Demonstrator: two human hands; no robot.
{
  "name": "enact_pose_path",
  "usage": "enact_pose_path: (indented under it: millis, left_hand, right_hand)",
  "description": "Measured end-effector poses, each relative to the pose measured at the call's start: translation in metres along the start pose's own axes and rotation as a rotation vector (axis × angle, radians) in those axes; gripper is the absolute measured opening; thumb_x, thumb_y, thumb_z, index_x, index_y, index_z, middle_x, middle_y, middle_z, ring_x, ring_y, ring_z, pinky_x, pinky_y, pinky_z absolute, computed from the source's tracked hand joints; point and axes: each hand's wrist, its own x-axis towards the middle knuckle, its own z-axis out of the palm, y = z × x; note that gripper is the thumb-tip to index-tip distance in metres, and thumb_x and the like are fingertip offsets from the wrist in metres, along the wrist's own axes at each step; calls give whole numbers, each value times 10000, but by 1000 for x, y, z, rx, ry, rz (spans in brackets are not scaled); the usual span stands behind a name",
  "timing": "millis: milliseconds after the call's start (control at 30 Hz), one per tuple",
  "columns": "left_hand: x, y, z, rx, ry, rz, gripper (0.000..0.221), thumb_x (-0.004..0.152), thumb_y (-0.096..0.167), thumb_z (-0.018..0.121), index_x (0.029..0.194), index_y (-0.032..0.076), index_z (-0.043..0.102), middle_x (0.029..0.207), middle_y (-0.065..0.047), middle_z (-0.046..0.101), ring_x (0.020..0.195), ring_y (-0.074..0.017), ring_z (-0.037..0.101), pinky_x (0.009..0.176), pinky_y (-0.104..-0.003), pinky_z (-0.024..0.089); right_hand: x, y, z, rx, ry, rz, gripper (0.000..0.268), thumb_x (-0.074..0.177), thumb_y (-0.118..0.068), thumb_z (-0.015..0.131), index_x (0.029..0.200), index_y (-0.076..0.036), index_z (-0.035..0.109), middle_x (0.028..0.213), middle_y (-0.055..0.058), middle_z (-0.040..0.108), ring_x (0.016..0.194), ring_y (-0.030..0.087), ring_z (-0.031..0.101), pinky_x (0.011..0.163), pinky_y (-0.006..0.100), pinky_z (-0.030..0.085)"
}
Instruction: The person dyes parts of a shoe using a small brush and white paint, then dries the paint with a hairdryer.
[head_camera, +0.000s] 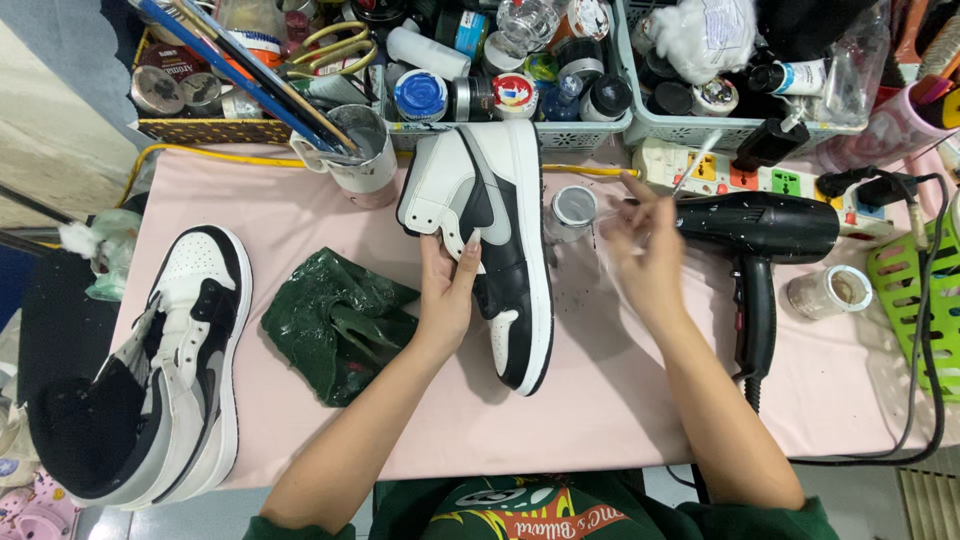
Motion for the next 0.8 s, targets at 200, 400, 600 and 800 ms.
enact_pose_path:
  millis: [200, 400, 600, 800]
  left_hand:
    - [1, -4, -9, 34, 3, -4, 627, 1078, 130, 559, 1592, 34, 211, 1559, -130, 440, 1426, -191, 436, 1201, -349, 328]
    - [6, -9, -22, 109, 23, -147, 649, 1041, 153, 571, 1562, 69, 193, 1490, -144, 499, 1369, -192, 479, 1140, -356, 402]
    - [13, 16, -21, 327, -25, -55, 577, 1033, 187, 617, 1497, 37, 308, 1397, -156, 563, 1254, -208, 559, 1068, -355, 435]
    - [-9, 110, 28, 1421, 9, -503, 457, 1109, 478, 425, 1203, 104, 669, 1083, -70, 784, 1013, -209, 718, 919, -366, 540]
  right_hand:
    - [4, 34, 32, -237, -49, 166, 686, 757, -64, 903, 1044, -58, 281, 1547, 222, 453, 1205, 333, 645, 961, 398, 549]
    - [-9, 17, 14, 33, -38, -243, 714, 895, -38, 856, 1198, -91, 211, 1668, 227, 293, 1514, 403, 516, 1204, 481, 492]
    - [-27, -23, 4, 226, -4, -430, 743, 835, -88, 874, 1143, -140, 200, 1626, 169, 332, 1383, 354, 584, 1172, 472, 530]
    - [-38, -51, -3, 274, 11, -441, 760, 790, -152, 904, 1110, -140, 215, 1569, 185, 382, 1389, 364, 547, 1126, 488, 508]
